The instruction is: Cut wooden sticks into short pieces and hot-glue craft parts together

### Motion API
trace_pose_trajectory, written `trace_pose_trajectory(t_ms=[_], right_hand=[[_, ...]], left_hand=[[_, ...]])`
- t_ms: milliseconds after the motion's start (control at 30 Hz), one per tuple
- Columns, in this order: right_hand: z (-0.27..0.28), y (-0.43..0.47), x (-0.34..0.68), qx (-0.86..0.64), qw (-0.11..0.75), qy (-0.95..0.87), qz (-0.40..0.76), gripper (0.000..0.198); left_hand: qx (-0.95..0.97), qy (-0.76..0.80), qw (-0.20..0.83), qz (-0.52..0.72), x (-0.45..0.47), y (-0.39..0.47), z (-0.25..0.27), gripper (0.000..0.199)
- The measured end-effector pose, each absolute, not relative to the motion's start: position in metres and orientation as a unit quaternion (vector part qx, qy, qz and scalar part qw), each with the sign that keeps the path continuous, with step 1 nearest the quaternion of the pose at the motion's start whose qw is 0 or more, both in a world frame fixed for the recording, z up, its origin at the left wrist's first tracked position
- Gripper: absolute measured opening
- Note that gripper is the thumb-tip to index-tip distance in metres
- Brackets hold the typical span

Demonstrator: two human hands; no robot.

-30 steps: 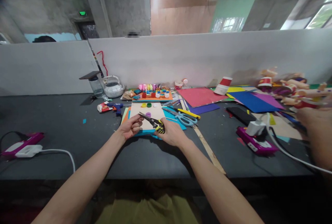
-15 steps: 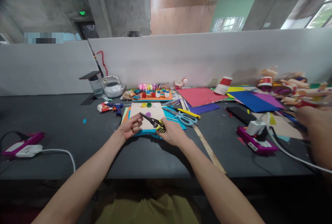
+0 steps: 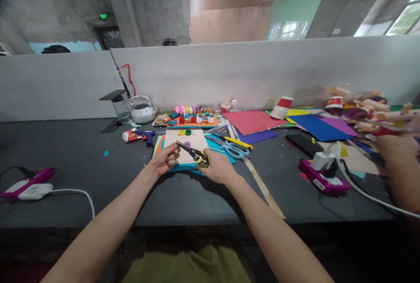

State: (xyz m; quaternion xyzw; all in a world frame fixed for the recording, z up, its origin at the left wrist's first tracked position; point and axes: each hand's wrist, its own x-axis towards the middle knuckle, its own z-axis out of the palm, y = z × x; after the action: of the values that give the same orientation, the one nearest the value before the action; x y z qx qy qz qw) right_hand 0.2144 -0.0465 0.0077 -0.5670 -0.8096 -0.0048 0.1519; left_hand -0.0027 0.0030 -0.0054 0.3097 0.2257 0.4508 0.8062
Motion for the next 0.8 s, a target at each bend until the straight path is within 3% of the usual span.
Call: trace_pose_trajectory(t_ms=[433,800], right_hand=[[0.0051,-0.0466,0.2095,-0.582,0.138,-0.801,-0.019,0.024],[0.0051,-0.0455,0.2115,-0.585,0.159,-0.795,-0.016,0.035]], left_hand=[[0.310,0.240,0.798,0.457,0.0000,0.0004,-0.0031,0.023],[0.306,0.237,0.794,0.469,0.0007,0.0015,-0.0041,0.023]])
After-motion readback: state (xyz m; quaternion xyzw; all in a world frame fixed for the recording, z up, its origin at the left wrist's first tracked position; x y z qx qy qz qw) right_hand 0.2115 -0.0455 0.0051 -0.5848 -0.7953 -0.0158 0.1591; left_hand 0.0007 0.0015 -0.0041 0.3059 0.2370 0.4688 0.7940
